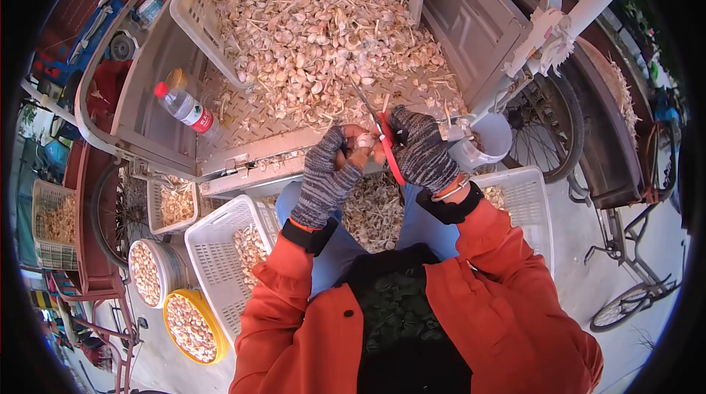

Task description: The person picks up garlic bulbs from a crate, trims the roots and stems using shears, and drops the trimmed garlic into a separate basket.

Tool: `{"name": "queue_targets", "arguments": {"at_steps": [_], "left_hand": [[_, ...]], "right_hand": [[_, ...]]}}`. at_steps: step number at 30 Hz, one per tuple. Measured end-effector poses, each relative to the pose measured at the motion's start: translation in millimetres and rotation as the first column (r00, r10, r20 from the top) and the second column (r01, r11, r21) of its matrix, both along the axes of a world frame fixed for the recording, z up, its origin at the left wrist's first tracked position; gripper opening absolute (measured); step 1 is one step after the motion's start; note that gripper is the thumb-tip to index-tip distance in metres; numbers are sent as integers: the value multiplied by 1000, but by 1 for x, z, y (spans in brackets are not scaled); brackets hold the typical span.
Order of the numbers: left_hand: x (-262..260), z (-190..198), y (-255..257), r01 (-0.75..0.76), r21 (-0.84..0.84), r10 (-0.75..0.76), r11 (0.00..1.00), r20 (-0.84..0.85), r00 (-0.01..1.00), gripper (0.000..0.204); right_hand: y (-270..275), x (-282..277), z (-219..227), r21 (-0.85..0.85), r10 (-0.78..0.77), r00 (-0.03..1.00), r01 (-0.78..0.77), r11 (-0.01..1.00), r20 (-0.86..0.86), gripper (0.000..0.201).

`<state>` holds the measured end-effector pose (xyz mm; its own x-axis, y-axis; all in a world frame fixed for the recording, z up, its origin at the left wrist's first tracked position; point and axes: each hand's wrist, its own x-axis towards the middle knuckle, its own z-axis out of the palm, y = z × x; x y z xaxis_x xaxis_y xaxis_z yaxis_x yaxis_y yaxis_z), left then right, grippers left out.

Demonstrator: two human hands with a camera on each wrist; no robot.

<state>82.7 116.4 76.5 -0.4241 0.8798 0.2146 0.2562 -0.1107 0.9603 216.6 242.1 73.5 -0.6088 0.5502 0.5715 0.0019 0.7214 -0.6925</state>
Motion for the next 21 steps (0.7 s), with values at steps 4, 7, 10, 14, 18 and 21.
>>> {"name": "queue_targets", "arguments": {"at_steps": [4,7,10,14,18,21], "left_hand": [[8,7,-13,34,9,-33,999,-65,997,17],[14,5,-22,-83,-13,81,996,-101,992,15],[20,6,-23,-259,-50,247,965,-170,954,14],[8,-6,-21,-328,39,315,944,198,928,18],[9,-18,-18,-162,268,-129,950,807,577,18],[3,-25,-10,-169,502,-447,848,849,282,21]], "right_hand": [[-10,4,14,-55,21,996,-16,998,89,30],[-21,0,15,-42,-6,997,9,999,72,27],[-39,-2,27,-35,-27,998,29,999,51,24],[-73,3,21,-76,64,993,-56,995,95,23],[-57,-16,-2,-602,275,953,-295,742,-127,32],[-59,-24,2,-672,262,952,-298,678,-159,19]]}}
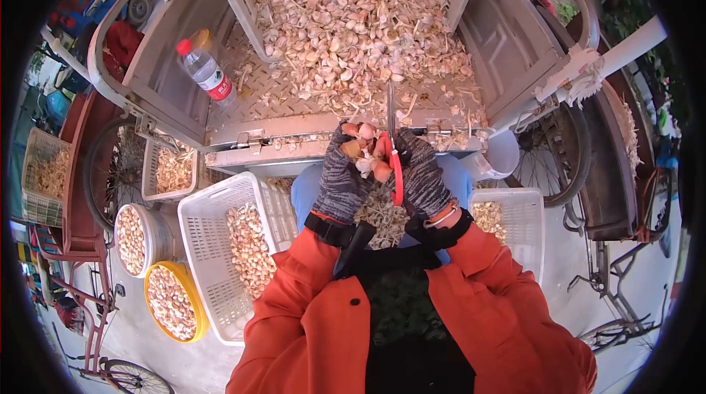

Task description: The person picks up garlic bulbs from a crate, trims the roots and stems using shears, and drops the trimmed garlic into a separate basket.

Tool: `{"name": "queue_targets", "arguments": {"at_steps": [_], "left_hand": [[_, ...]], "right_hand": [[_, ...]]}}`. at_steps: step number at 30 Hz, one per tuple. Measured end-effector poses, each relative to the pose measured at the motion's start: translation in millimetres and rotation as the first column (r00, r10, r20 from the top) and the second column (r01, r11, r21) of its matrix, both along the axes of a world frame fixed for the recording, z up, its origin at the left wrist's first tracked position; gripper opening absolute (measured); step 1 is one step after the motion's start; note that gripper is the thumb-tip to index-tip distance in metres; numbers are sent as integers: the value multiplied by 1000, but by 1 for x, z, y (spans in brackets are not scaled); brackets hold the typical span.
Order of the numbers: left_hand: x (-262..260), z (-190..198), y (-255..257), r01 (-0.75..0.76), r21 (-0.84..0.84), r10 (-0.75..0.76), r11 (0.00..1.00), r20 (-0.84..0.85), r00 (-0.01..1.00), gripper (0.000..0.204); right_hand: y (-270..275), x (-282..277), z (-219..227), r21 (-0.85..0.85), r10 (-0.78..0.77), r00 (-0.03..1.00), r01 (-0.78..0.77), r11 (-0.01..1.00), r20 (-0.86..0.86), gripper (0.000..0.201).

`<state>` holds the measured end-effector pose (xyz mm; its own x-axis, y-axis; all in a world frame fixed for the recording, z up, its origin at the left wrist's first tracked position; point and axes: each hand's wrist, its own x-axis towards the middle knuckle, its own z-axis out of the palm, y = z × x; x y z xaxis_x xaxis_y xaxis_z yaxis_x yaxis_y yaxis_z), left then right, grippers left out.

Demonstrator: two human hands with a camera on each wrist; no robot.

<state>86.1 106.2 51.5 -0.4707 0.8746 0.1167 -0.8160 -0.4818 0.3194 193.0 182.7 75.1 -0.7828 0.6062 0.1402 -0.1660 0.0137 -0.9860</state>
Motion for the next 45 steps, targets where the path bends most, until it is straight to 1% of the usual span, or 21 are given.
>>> {"name": "queue_targets", "arguments": {"at_steps": [3,7,10,12,14,17,20,22,24,25,27,28,30,32,34,36,37,39,42,43,45], "left_hand": [[-18,-9,-4,-23,-128,16,991,-52,999,50],[-30,-8,-8,13,-223,-63,975,-220,974,51],[-26,-4,-11,135,-251,-171,959,-130,977,46],[-23,1,-9,90,-372,-168,924,-181,969,39],[-21,-7,-10,-62,-464,-126,884,-365,922,34],[-35,-18,-16,-41,-377,17,925,-68,998,34],[-24,-23,-20,60,-342,-16,938,129,992,29],[-12,-34,-19,101,-317,-37,943,202,979,27],[1,-53,-14,202,-128,-169,971,233,958,25],[4,-59,-11,329,40,-323,943,330,887,28],[11,-48,-10,345,-35,-316,938,322,892,26],[15,-43,-11,351,-104,-305,931,310,901,25],[25,-61,-21,288,-176,-243,941,242,940,26],[33,-82,-34,253,-282,-213,926,162,963,32],[33,-80,-48,288,-412,-279,864,82,957,31],[38,-63,-49,107,-723,-305,682,-148,941,26],[39,-60,-47,81,-709,-288,700,-176,941,26],[41,-56,-45,-304,-707,-247,638,-562,790,16],[39,-54,-47,-548,-607,-245,576,-767,593,13],[39,-54,-47,-400,-656,-153,640,-619,771,12],[21,-37,-58,-356,-605,64,712,-449,891,10]], "right_hand": [[8,1,1,71,-26,999,23,997,42,18],[21,1,13,153,-90,988,70,986,129,19],[30,-4,15,68,-26,995,20,998,92,16],[32,-9,10,262,-100,984,60,963,145,14],[37,-9,7,146,-49,987,26,989,156,18],[50,7,19,167,-82,974,47,985,210,25],[57,30,9,721,-243,919,-61,690,310,31],[68,39,-18,741,-328,920,64,668,217,37],[52,35,-12,410,-202,955,98,907,219,33],[46,34,-16,421,-188,947,65,905,259,37],[34,29,-19,410,-141,934,-6,912,328,41],[29,23,-46,522,-195,976,116,845,98,41],[16,28,-44,520,-233,932,58,852,278,37],[2,35,-54,560,-148,970,15,829,193,35],[-11,46,-68,824,-269,960,92,559,75,33],[-15,52,-74,863,-261,958,32,504,117,32],[-12,48,-67,873,-250,964,45,485,89,32],[-11,43,-53,793,-212,941,-88,603,265,30],[-12,35,-51,732,-222,923,-86,675,314,28],[-15,35,-48,720,-235,913,-86,689,334,28],[-9,36,-64,666,-167,925,-114,737,342,30]]}}
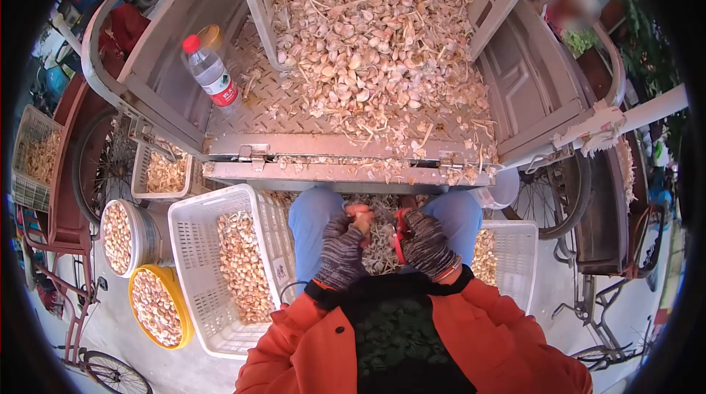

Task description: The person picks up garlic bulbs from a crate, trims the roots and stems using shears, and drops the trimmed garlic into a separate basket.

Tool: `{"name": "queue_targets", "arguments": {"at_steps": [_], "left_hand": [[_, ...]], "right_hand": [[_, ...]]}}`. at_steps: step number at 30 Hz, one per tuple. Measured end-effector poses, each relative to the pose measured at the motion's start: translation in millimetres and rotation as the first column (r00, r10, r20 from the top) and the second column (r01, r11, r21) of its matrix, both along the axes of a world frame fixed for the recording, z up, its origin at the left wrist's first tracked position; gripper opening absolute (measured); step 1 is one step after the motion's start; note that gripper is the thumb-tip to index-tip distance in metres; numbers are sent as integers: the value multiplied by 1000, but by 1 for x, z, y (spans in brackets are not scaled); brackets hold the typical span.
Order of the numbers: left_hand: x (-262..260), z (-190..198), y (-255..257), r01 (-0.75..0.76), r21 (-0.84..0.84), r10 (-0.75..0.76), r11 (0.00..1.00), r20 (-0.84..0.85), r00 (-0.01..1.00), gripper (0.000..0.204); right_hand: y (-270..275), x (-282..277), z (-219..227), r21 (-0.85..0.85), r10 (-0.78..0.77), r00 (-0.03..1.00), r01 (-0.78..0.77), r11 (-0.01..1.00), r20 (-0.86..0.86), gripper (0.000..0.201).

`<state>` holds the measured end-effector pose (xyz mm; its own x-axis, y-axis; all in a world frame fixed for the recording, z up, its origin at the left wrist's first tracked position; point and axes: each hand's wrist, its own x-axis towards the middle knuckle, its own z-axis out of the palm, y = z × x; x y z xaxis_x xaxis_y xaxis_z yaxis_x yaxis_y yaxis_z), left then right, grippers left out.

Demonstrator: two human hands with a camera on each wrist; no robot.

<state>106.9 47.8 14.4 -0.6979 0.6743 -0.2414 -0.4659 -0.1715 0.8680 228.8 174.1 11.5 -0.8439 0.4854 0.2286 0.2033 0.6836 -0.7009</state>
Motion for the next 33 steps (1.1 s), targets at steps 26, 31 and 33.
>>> {"name": "queue_targets", "arguments": {"at_steps": [26,31,33], "left_hand": [[-189,-19,133,-393,-480,-546,784,-835,-70,45],[-201,-17,115,-430,-508,-602,746,-791,-108,44],[-204,-15,104,-454,-525,-610,720,-791,-54,43]], "right_hand": [[151,-149,-14,17,23,1000,-23,1000,19,29],[158,-192,-7,90,40,998,-44,995,43,37],[149,-205,-4,39,63,997,-65,997,52,37]]}}
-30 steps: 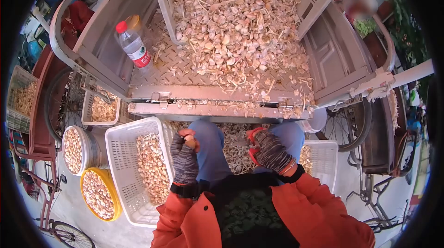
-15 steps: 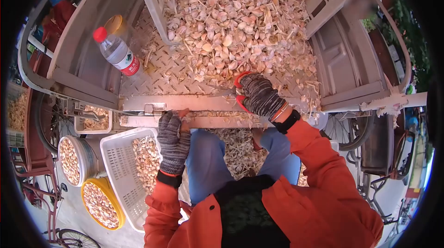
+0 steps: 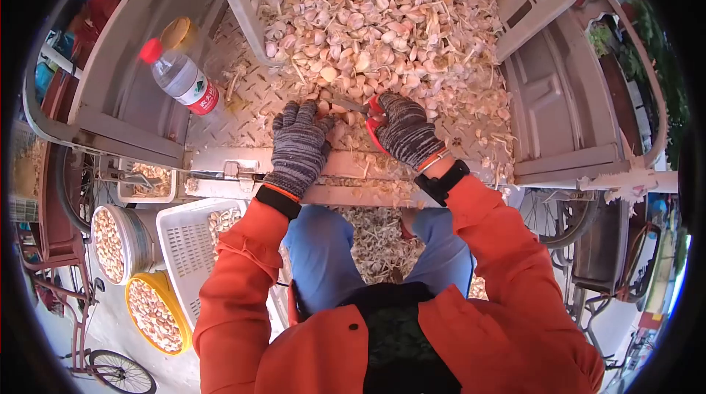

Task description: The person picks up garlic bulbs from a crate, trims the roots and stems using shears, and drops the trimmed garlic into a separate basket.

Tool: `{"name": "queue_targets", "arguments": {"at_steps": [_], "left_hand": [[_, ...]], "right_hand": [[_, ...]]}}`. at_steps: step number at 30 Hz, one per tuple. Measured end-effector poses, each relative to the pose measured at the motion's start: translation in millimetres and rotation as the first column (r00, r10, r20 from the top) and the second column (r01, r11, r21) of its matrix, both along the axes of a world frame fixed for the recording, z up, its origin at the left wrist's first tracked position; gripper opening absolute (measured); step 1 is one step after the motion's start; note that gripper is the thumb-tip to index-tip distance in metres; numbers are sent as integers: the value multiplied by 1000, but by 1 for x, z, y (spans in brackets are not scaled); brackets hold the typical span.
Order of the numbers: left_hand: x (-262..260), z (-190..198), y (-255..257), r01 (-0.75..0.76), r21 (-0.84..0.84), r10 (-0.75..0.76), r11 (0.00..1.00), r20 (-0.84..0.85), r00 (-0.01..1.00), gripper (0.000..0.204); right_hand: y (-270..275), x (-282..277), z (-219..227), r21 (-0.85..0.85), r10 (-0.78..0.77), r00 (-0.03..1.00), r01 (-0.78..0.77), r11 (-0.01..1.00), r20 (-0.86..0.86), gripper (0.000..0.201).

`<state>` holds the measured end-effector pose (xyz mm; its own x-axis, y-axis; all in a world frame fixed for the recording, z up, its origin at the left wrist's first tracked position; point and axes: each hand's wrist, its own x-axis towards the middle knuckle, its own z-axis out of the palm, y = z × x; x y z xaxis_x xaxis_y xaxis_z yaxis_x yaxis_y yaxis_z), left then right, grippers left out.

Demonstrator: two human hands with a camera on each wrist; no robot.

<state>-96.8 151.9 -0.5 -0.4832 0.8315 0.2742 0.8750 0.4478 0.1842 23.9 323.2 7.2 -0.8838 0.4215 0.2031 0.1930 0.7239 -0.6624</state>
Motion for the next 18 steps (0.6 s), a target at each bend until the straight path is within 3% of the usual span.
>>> {"name": "queue_targets", "arguments": {"at_steps": [2,6,8,9,10,12,14,16,18], "left_hand": [[1,1,-15,-1,-15,1,1000,-24,1000,44],[5,5,-27,0,76,-5,997,65,998,46],[7,9,-33,-20,164,-7,986,164,986,45],[8,6,-37,-29,223,17,974,55,998,40],[11,7,-41,-29,228,17,973,53,998,40],[17,16,-47,-36,350,-31,936,183,983,38],[23,20,-49,-33,349,-24,937,158,987,37],[29,15,-49,-80,277,27,958,189,982,38],[34,4,-47,-62,277,43,959,73,996,39]], "right_hand": [[-10,-7,4,294,-30,999,24,956,19,34],[-19,-15,-1,356,-72,995,94,930,-74,31],[-17,-12,-1,292,-66,997,72,954,-32,32],[-16,-10,0,313,-64,998,65,947,-13,32],[-14,-8,2,334,-65,998,60,941,3,32],[-9,-5,6,362,-34,999,34,932,-7,32],[-7,-3,14,89,-118,991,124,988,-69,31],[-6,14,29,31,-156,983,159,987,-93,28],[-9,38,48,-268,-228,925,146,952,-304,22]]}}
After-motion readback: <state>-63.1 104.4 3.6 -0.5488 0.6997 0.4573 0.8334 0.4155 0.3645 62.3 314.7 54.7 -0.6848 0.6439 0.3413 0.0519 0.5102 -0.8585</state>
